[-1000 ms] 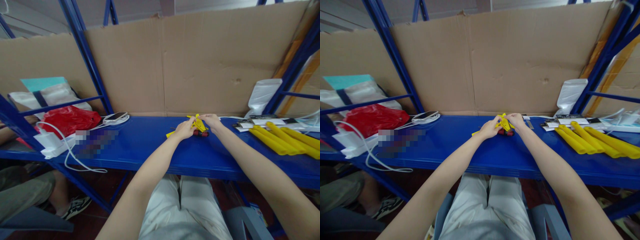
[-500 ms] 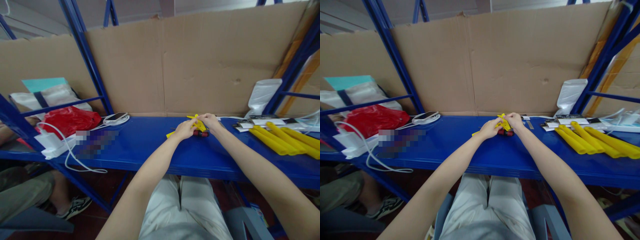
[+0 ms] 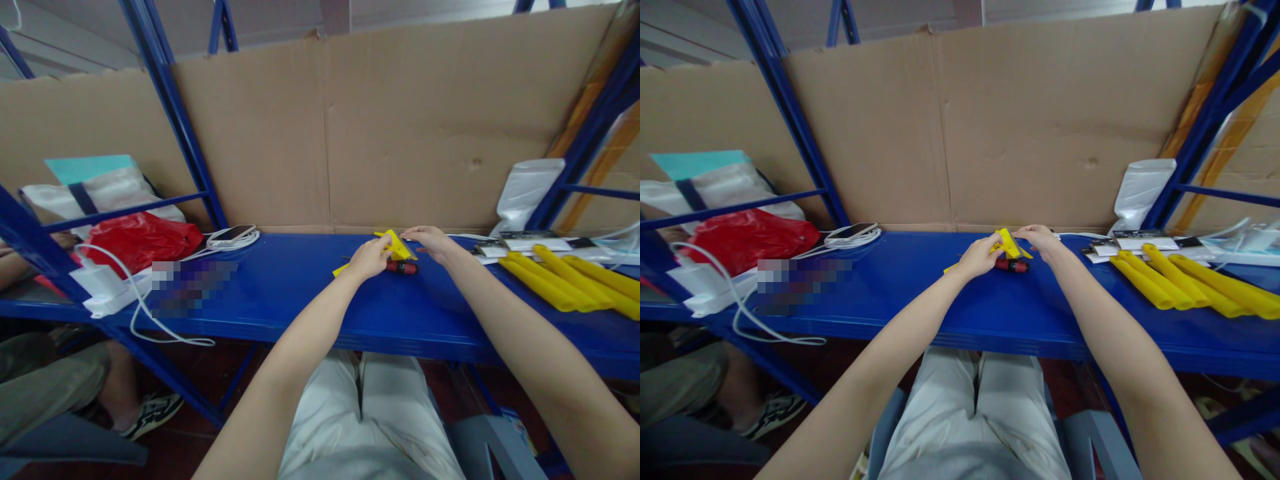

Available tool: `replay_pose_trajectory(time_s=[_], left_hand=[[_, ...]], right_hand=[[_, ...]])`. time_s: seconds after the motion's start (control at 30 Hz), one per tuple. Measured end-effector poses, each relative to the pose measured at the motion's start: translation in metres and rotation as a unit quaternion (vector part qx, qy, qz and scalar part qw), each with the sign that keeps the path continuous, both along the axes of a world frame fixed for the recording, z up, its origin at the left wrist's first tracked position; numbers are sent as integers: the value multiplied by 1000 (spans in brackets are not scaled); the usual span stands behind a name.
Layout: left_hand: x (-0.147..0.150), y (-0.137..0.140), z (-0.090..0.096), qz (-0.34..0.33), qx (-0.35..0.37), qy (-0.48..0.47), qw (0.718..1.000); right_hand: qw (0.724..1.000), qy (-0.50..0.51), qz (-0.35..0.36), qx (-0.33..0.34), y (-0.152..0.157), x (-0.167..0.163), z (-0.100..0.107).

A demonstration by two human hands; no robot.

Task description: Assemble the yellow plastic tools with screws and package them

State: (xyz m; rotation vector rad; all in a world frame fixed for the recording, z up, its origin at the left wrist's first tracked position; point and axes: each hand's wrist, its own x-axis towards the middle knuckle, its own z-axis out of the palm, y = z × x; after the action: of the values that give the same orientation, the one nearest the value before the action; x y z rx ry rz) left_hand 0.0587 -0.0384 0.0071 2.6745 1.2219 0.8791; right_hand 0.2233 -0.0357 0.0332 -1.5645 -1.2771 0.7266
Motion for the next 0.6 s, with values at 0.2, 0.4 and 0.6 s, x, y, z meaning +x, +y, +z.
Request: replay_pose_trajectory(time_s=[0.2,0.4,0.6], left_hand=[[0,3,-2,-23,0,-3,1000],[0,7,-5,-24,17,6,1000],[-1,3,-5,-34,21,-7,999]], right_hand=[[999,-6,38,-18,-1,3,-3],[998,4,46,-32,-5,0,-1],[996,46,59,-57,-7,-2,1]])
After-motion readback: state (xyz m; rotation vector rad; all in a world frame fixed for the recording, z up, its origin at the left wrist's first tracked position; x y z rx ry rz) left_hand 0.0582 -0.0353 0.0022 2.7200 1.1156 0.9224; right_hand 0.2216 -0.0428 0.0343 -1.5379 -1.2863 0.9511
